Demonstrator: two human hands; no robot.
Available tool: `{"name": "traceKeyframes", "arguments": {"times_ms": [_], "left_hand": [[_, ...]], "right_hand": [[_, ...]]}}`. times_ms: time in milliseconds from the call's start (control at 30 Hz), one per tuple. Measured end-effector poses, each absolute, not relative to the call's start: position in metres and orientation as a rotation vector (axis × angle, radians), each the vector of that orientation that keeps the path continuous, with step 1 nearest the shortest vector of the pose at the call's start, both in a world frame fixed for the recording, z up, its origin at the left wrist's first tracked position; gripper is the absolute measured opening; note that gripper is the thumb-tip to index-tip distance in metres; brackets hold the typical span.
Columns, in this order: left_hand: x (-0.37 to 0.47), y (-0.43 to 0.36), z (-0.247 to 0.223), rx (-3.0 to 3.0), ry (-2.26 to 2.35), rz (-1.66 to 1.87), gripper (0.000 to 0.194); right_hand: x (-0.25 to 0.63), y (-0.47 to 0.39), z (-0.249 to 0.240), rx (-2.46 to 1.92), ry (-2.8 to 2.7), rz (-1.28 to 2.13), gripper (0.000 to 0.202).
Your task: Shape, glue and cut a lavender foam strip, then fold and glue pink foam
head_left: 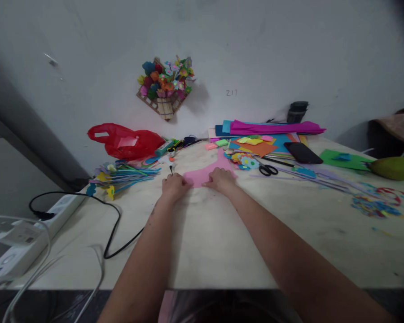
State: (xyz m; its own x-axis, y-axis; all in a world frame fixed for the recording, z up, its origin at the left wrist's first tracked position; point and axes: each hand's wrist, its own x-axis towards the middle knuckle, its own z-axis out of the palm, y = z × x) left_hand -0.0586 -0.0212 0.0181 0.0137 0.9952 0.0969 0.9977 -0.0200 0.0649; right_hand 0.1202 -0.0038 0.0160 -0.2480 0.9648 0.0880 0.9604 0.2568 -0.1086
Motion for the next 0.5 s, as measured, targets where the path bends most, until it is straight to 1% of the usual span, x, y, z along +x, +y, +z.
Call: {"name": "traceKeyframes", "arguments": {"times_ms": [267, 500], "left_hand": [[-0.0658, -0.0207, 0.016, -2.219, -2.18, -0.18, 0.042], [-0.0685, -0.0225, 0.0168, -2.203, -2.179, -0.186, 0.041]], "right_hand": [[0.1203, -0.0022, 0.0133, -1.836, -2.37, 0.046, 0.052], [0.1198, -0.0048, 0.0166, -1.845, -2.359, 0.051, 0.051]]}}
